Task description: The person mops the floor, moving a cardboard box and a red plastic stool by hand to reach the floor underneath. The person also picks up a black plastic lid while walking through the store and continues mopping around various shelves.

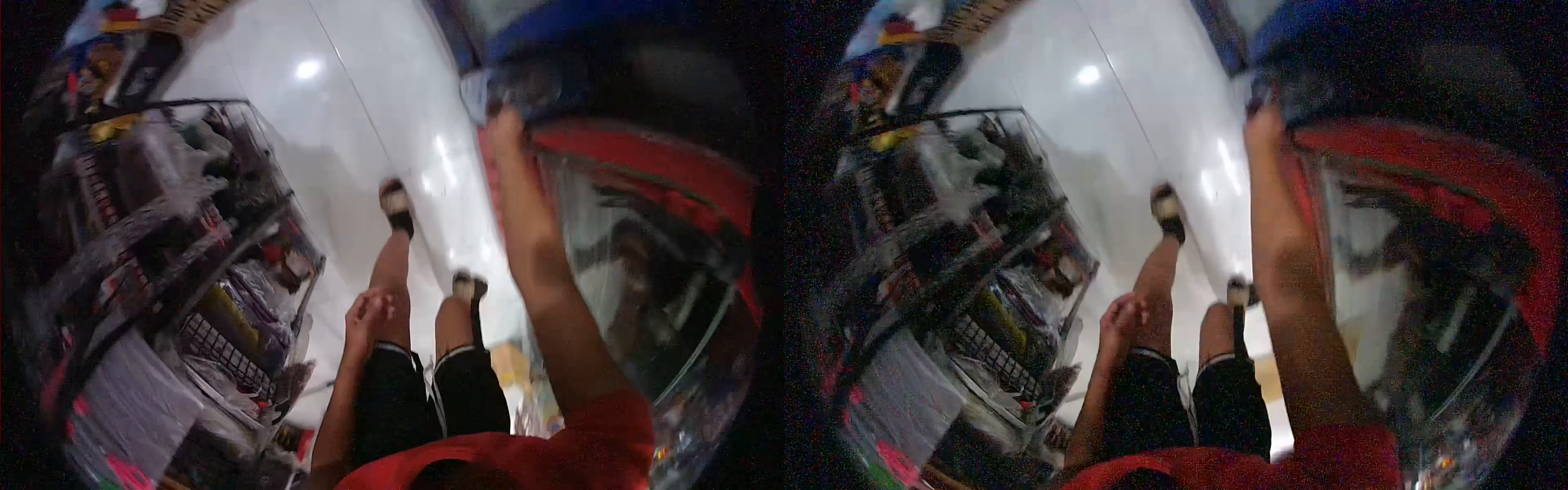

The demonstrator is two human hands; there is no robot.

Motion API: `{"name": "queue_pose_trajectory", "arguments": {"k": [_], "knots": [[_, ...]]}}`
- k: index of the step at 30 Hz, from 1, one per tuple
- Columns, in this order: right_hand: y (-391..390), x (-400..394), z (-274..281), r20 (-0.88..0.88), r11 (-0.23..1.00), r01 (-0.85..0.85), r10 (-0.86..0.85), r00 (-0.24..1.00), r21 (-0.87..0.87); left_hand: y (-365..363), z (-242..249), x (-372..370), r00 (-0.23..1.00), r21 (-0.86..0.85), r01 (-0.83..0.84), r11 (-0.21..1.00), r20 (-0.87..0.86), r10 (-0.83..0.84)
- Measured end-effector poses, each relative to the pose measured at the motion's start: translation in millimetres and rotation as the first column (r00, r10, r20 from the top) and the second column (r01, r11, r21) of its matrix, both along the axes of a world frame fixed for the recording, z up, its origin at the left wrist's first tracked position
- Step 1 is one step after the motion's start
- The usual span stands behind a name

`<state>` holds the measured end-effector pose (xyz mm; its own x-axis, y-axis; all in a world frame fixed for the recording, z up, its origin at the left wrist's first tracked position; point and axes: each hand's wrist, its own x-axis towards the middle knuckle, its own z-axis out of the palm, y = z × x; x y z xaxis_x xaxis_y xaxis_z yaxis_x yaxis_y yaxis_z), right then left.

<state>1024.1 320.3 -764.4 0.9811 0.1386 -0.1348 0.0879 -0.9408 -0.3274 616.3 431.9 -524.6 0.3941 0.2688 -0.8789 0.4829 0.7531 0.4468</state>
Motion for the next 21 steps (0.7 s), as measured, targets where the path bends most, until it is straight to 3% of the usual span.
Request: {"name": "queue_pose_trajectory", "arguments": {"k": [1, 2, 3, 4, 5, 6, 7, 10, 12, 14, 16, 18, 19, 20, 21], "knots": [[-2, 8, -7, 0.007, 1.0, 0.011, -0.012, 1.0, 0.014, 2, -9, -7, 0.999, -0.094, -0.052, 0.994, 0.009, 0.053], [-8, 9, -13, 0.005, 0.988, 0.019, -0.02, 1.0, 0.153, 1, -17, -11, 0.993, -0.182, -0.111, 0.977, 0.013, 0.115], [-11, 5, -20, -0.198, 0.792, 0.234, -0.145, 0.969, 0.564, -1, -24, -14, 0.996, -0.203, -0.083, 0.976, 0.0, 0.085], [-6, -9, -11, -0.59, 0.074, 0.619, -0.231, 0.774, 0.782, 1, -28, -16, 0.996, -0.234, -0.078, 0.969, -0.049, 0.068], [-12, -30, -4, -0.681, -0.078, 0.683, -0.218, 0.699, 0.726, 3, -30, -15, 0.998, -0.248, -0.054, 0.967, 0.001, 0.056], [-20, -56, 2, -0.722, -0.091, 0.723, -0.224, 0.655, 0.684, 5, -29, -12, 0.997, -0.253, -0.035, 0.967, 0.059, 0.051], [-33, -76, -3, -0.681, 0.236, 0.681, -0.095, 0.726, 0.693, 7, -30, -13, 0.995, -0.313, -0.046, 0.949, 0.067, 0.07], [-116, -190, -60, -0.665, 0.529, 0.663, -0.227, 0.712, 0.529, 2, -33, -21, 0.992, -0.368, 0.003, 0.93, 0.115, 0.042], [-173, -271, -80, -0.762, 0.546, 0.794, -0.384, 0.521, 0.268, -8, -41, -32, 0.99, -0.378, 0.05, 0.924, 0.144, 0.005], [-216, -347, -89, -0.865, 0.356, 0.933, -0.449, 0.225, 0.058, -17, -45, -43, 0.985, -0.376, 0.097, 0.922, 0.17, -0.034], [-268, -427, -135, -0.75, 0.532, 0.841, -0.596, 0.287, -0.1, -28, -45, -57, 0.99, -0.327, 0.085, 0.941, 0.133, -0.044], [-270, -465, -132, -0.694, 0.587, 0.804, -0.617, 0.371, -0.092, -32, -62, -100, 0.974, -0.369, 0.094, 0.925, 0.227, -0.009], [-279, -482, -152, -0.716, 0.512, 0.836, -0.658, 0.233, -0.199, -34, -67, -114, 0.957, -0.418, 0.085, 0.904, 0.286, 0.042], [-306, -516, -195, -0.712, 0.486, 0.85, -0.67, 0.21, -0.206, -33, -66, -131, 0.959, -0.426, 0.11, 0.898, 0.282, 0.016], [-328, -546, -238, -0.698, 0.577, 0.771, -0.668, 0.257, -0.269, -29, -59, -147, 0.972, -0.458, -0.015, 0.889, 0.201, 0.12]]}}
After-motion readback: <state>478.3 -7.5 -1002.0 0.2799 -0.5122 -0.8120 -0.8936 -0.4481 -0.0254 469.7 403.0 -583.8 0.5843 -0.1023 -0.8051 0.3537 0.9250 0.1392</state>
